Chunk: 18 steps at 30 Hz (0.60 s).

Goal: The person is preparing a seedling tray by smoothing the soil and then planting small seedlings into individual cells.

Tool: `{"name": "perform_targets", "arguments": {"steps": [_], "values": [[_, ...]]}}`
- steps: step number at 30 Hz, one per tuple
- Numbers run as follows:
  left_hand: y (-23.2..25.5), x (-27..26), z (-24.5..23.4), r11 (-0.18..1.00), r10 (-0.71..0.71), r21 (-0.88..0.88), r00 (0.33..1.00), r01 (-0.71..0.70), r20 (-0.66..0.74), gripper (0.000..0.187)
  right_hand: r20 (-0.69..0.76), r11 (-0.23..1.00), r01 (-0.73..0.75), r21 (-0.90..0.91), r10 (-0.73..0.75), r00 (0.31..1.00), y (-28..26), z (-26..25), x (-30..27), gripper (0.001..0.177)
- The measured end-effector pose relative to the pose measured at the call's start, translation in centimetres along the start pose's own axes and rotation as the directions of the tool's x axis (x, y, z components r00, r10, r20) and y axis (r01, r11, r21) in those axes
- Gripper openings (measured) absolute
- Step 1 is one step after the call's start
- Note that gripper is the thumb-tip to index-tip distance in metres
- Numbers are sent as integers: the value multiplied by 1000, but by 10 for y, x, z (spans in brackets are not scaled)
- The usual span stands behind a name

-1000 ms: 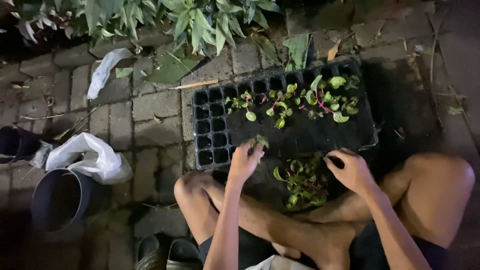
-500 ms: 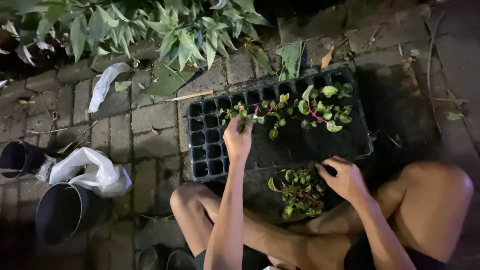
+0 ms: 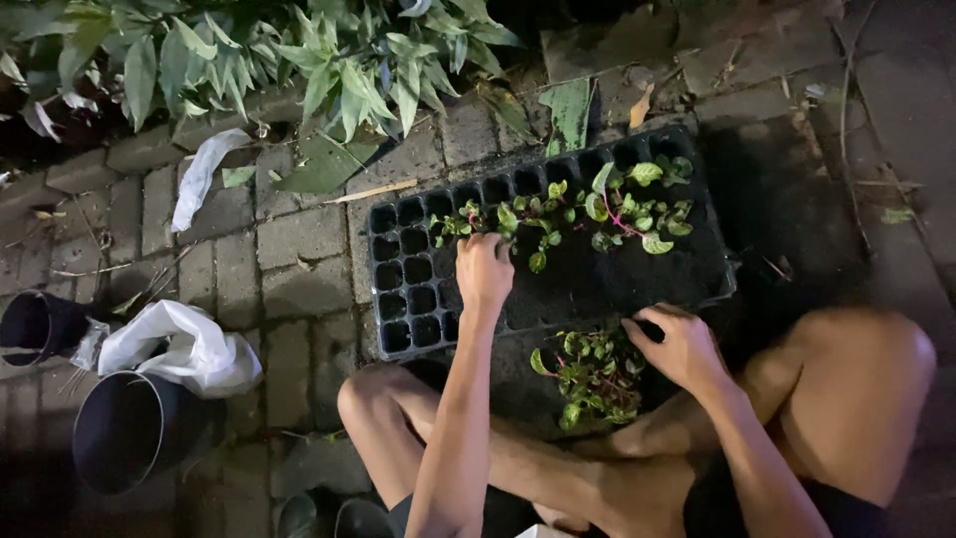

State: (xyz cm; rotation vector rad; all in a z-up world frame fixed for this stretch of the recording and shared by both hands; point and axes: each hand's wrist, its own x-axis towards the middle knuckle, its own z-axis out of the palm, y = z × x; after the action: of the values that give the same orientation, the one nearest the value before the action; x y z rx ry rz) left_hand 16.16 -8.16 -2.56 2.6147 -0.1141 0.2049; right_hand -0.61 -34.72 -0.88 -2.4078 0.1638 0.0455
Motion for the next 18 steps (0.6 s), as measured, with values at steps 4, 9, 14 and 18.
{"name": "perform_targets", "arguments": {"steps": [4, 9, 14, 18], "values": [[-5, 7, 9, 983, -40, 185, 985, 9, 168, 23, -11, 1000, 18, 6, -18, 1000, 5, 5, -1, 24], [31, -49, -36, 997, 44, 59, 997, -41, -60, 27, 4, 999, 37, 15, -37, 999, -6, 2, -13, 22], [28, -144, -44, 950, 145, -245, 968, -194, -206, 20, -8, 994, 66, -82, -67, 998, -35, 5, -25, 22], [26, -173, -61, 902, 41, -430, 998, -16, 50, 25, 234, 988, 100, -115, -71, 970, -69, 9, -36, 29]]}}
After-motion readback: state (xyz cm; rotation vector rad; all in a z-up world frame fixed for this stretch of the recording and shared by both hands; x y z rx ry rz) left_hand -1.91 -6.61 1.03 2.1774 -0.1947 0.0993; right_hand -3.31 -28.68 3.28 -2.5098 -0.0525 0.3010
